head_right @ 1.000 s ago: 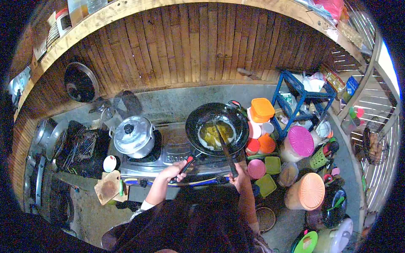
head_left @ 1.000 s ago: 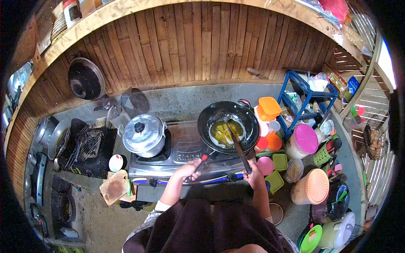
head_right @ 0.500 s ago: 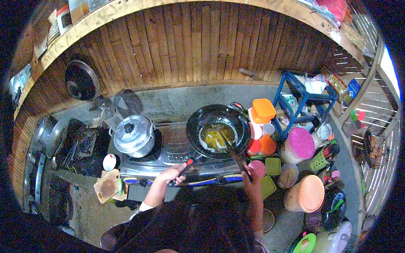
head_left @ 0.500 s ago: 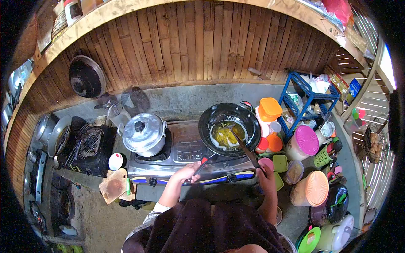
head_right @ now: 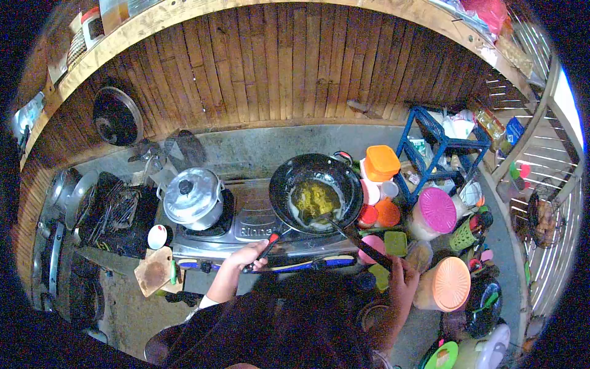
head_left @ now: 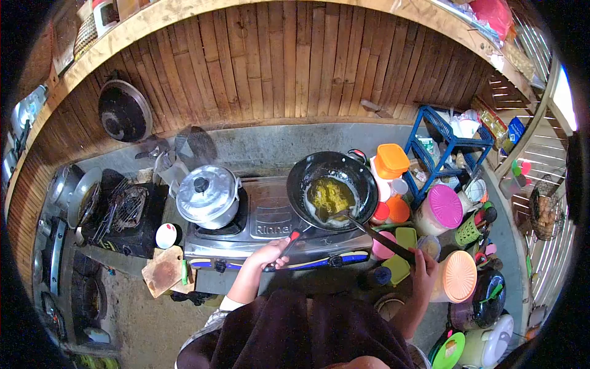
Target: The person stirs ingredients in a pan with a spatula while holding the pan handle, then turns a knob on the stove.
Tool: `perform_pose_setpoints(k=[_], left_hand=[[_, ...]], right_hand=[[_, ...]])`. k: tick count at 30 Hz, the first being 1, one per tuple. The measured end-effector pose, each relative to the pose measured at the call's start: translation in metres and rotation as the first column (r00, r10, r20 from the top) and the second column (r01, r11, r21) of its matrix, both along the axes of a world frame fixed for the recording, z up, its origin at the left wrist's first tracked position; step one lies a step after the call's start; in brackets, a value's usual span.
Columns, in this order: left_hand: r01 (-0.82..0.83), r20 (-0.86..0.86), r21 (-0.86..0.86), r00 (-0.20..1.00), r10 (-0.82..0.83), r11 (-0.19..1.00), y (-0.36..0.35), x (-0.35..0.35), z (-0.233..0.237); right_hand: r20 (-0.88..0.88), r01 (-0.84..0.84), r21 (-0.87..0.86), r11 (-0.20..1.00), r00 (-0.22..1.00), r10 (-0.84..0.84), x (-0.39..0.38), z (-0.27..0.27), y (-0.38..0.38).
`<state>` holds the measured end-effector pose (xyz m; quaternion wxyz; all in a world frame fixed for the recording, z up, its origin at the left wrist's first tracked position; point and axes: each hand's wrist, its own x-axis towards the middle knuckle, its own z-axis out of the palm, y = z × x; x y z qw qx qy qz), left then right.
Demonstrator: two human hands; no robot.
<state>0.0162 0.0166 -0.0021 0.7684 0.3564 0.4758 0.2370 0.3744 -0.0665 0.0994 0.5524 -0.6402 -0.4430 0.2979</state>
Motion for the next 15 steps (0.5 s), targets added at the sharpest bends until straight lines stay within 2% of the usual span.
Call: perform_pose_setpoints(k=[6, 8, 9, 12, 14, 15], left_hand=[[0.009, -0.011, -0.028, 1.000, -0.009, 1.000, 0.002, -0.001, -0.006], [0.002, -0.011, -0.032, 1.000, -0.002, 1.000, 0.001, -0.001, -0.005], [-0.004, -0.012, -0.036, 1.000, 0.003, 0.999, 0.001, -0.001, -0.005], [-0.004, -0.022, -0.027, 1.000, 0.003, 1.000, 0.002, -0.001, -0.009], [-0.002, -0.016, -0.021, 1.000, 0.002, 1.000, 0.002, -0.001, -0.011], [0.000, -0.010, -0.015, 1.000, 0.000, 1.000, 0.002, -0.001, -0.011]], right_hand=[[-0.082, 0.025, 0.002, 1.000, 0.996, -0.024, 0.006, -0.022, 0.009], [-0.072, -0.059, -0.019, 0.998, 0.996, 0.057, 0.008, -0.039, 0.017], [-0.144, -0.061, -0.012, 0.998, 0.988, 0.059, 0.004, -0.043, 0.021], [-0.041, -0.095, -0.014, 0.995, 0.995, 0.094, -0.003, -0.060, 0.035], [-0.104, -0.110, -0.009, 0.994, 0.989, 0.108, -0.009, -0.068, 0.043], [-0.015, -0.159, -0.028, 0.987, 0.987, 0.158, -0.008, -0.081, 0.049]])
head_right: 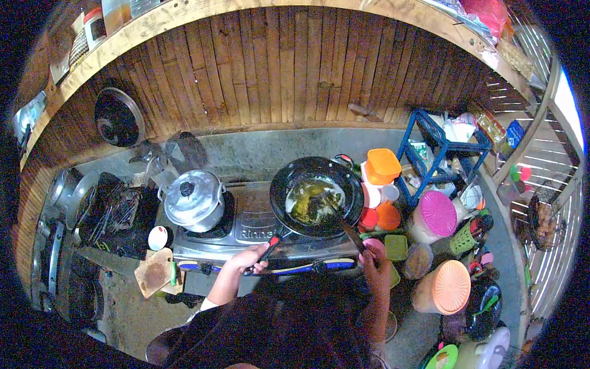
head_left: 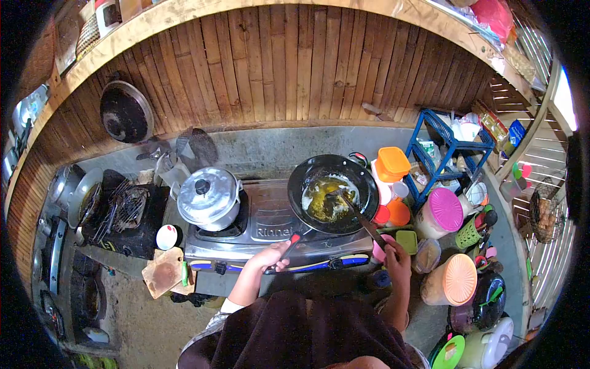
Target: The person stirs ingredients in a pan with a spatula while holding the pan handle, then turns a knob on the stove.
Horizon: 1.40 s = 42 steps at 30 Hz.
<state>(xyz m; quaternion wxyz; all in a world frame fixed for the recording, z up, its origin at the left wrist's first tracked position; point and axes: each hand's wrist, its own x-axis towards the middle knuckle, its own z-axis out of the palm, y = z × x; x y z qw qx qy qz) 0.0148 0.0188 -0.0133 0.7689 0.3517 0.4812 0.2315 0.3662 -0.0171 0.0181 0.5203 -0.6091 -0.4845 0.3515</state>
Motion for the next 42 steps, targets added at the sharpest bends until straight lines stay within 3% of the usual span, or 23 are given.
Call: perform_pose_setpoints(k=[1, 2, 7, 9, 11, 16, 19, 21, 22, 26, 32, 35, 37, 39, 42], left_hand=[[-0.001, 0.000, 0.002, 1.000, 0.001, 1.000, 0.000, 0.000, 0.000], [-0.004, 0.010, -0.024, 1.000, 0.004, 1.000, 0.000, 0.000, 0.000], [0.004, 0.017, -0.012, 1.000, -0.004, 1.000, -0.001, 0.000, 0.005], [0.017, 0.014, -0.015, 1.000, -0.017, 1.000, 0.001, 0.000, 0.004], [0.012, 0.025, -0.014, 1.000, -0.012, 1.000, 0.000, 0.000, 0.003], [0.036, 0.137, 0.018, 0.990, -0.038, 0.999, 0.002, -0.007, -0.017], [0.009, 0.231, -0.067, 0.973, 0.006, 0.998, 0.003, -0.007, -0.015], [0.046, 0.324, -0.100, 0.946, -0.011, 0.994, 0.003, -0.008, -0.014], [0.046, 0.327, -0.100, 0.945, -0.011, 0.994, 0.004, -0.009, -0.017], [0.068, 0.467, -0.152, 0.884, 0.011, 0.986, 0.006, -0.009, -0.037], [0.047, 0.634, -0.196, 0.768, 0.090, 0.980, 0.001, -0.008, -0.042], [0.060, 0.737, -0.258, 0.658, 0.156, 0.964, -0.002, -0.007, -0.043], [0.084, 0.787, -0.287, 0.588, 0.185, 0.954, -0.004, -0.006, -0.043], [0.160, 0.862, -0.354, 0.439, 0.255, 0.921, -0.006, -0.006, -0.045], [0.138, 0.863, -0.345, 0.435, 0.256, 0.928, -0.008, -0.004, -0.041]], right_hand=[[0.091, -0.051, -0.009, 0.999, 0.995, 0.052, 0.002, -0.019, 0.008], [0.132, -0.066, 0.124, 0.990, 0.990, 0.050, 0.007, -0.057, 0.018], [0.128, -0.200, 0.066, 0.978, 0.973, 0.191, -0.029, -0.029, 0.018], [0.297, -0.244, 0.097, 0.965, 0.933, 0.206, -0.030, -0.047, 0.025], [0.332, -0.244, 0.102, 0.965, 0.922, 0.198, -0.027, -0.049, 0.023], [0.435, -0.220, 0.105, 0.970, 0.887, 0.154, -0.017, -0.005, 0.002], [0.453, -0.158, -0.043, 0.986, 0.877, 0.161, -0.007, 0.030, -0.013], [0.372, -0.138, -0.253, 0.958, 0.900, 0.228, -0.002, 0.060, -0.025], [0.384, -0.129, -0.165, 0.978, 0.905, 0.184, -0.001, 0.067, -0.032], [0.487, -0.097, -0.214, 0.972, 0.852, 0.192, 0.008, 0.104, -0.053], [0.481, -0.076, -0.375, 0.924, 0.836, 0.264, 0.014, 0.135, -0.062], [0.586, -0.128, -0.249, 0.960, 0.770, 0.254, 0.021, 0.112, -0.056], [0.565, -0.145, -0.240, 0.960, 0.783, 0.260, 0.018, 0.098, -0.049], [0.544, -0.166, -0.230, 0.959, 0.795, 0.268, 0.010, 0.090, -0.042], [0.489, -0.186, -0.260, 0.948, 0.821, 0.295, 0.000, 0.071, -0.026]])
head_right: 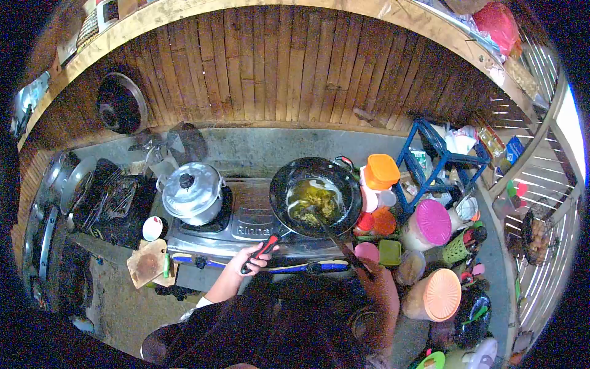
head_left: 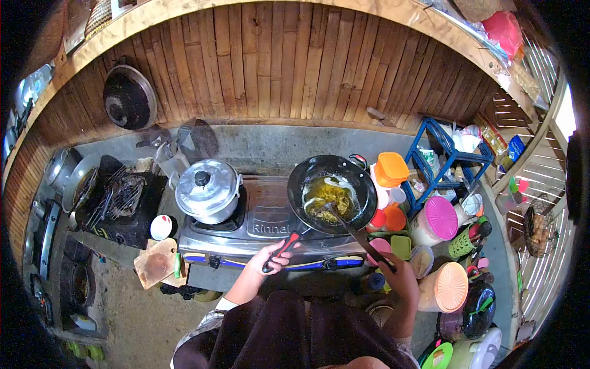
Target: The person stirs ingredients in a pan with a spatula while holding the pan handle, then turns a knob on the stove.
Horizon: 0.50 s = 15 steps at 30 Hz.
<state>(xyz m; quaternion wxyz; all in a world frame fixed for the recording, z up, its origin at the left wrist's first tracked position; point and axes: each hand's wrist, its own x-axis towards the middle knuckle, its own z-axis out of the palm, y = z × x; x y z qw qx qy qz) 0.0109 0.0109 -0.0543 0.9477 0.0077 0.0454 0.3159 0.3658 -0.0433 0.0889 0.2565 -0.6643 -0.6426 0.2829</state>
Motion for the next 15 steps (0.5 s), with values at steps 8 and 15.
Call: perform_pose_setpoints(k=[8, 15], left_hand=[[0.027, -0.030, -0.083, 0.999, -0.029, 0.996, 0.002, -0.003, -0.001], [0.035, -0.081, -0.070, 0.996, -0.041, 0.997, 0.002, -0.003, 0.001]], right_hand=[[0.045, -0.149, 0.281, 0.948, 0.989, 0.142, -0.031, -0.042, 0.050], [0.046, 0.011, 0.342, 0.940, 0.999, -0.028, -0.020, -0.076, 0.076]])
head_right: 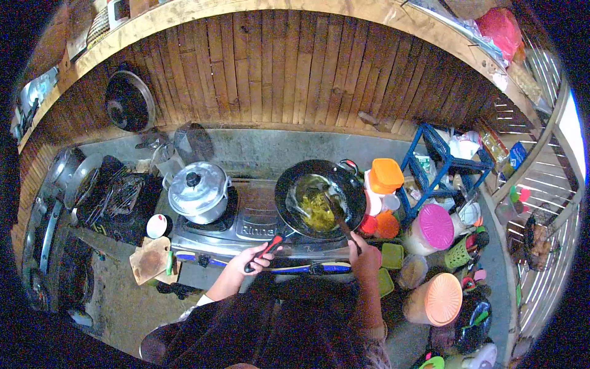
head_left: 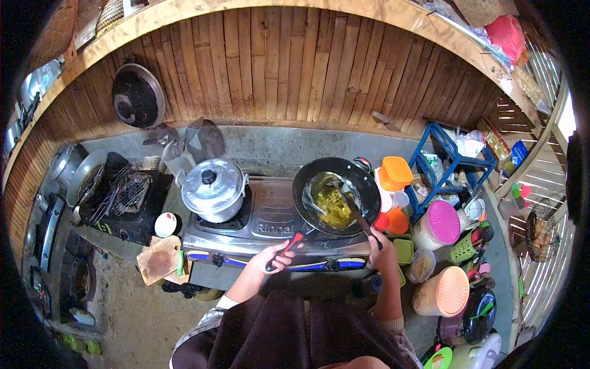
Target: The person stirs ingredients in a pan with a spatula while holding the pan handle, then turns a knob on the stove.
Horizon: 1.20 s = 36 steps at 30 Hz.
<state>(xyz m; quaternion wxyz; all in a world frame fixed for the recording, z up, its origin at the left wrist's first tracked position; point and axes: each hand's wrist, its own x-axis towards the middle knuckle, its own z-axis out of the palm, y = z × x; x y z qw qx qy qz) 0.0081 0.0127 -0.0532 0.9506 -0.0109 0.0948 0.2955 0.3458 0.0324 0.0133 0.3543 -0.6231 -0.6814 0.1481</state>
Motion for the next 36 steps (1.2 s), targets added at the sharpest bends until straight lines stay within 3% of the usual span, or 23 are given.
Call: perform_pose_setpoints(k=[4, 7, 10, 11, 20, 27, 33, 36], left_hand=[[0.002, 0.003, 0.028, 1.000, -0.002, 1.000, 0.001, 0.000, -0.004], [0.002, -0.001, 0.033, 1.000, -0.002, 0.999, 0.001, -0.001, -0.005], [0.009, 0.006, 0.021, 1.000, -0.009, 1.000, 0.002, -0.001, -0.007], [0.009, 0.008, 0.021, 1.000, -0.009, 1.000, 0.002, -0.001, -0.006], [0.016, 0.035, 0.016, 0.999, -0.017, 1.000, 0.002, -0.001, -0.006], [0.003, 0.019, 0.008, 1.000, -0.003, 1.000, 0.001, -0.001, -0.006], [0.005, 0.006, 0.009, 1.000, -0.005, 1.000, 0.001, -0.001, -0.006], [0.008, 0.021, 0.011, 1.000, -0.008, 1.000, 0.001, -0.001, -0.004]], right_hand=[[-0.083, 0.003, 0.042, 0.999, 0.997, 0.001, 0.015, 0.014, -0.013], [-0.025, 0.058, -0.154, 0.986, 0.998, -0.063, 0.025, 0.045, -0.035], [-0.037, -0.002, -0.109, 0.994, 0.999, -0.002, 0.038, 0.062, -0.051], [-0.012, 0.071, -0.233, 0.970, 0.997, -0.076, 0.037, 0.077, -0.058], [0.046, 0.003, -0.275, 0.962, 0.999, 0.010, 0.050, 0.128, -0.094], [0.065, -0.047, -0.235, 0.971, 0.996, 0.064, 0.040, 0.119, -0.089], [0.145, 0.005, -0.308, 0.951, 0.989, 0.042, 0.016, 0.096, -0.064], [0.051, -0.117, -0.169, 0.979, 0.991, 0.127, 0.014, 0.060, -0.041]])
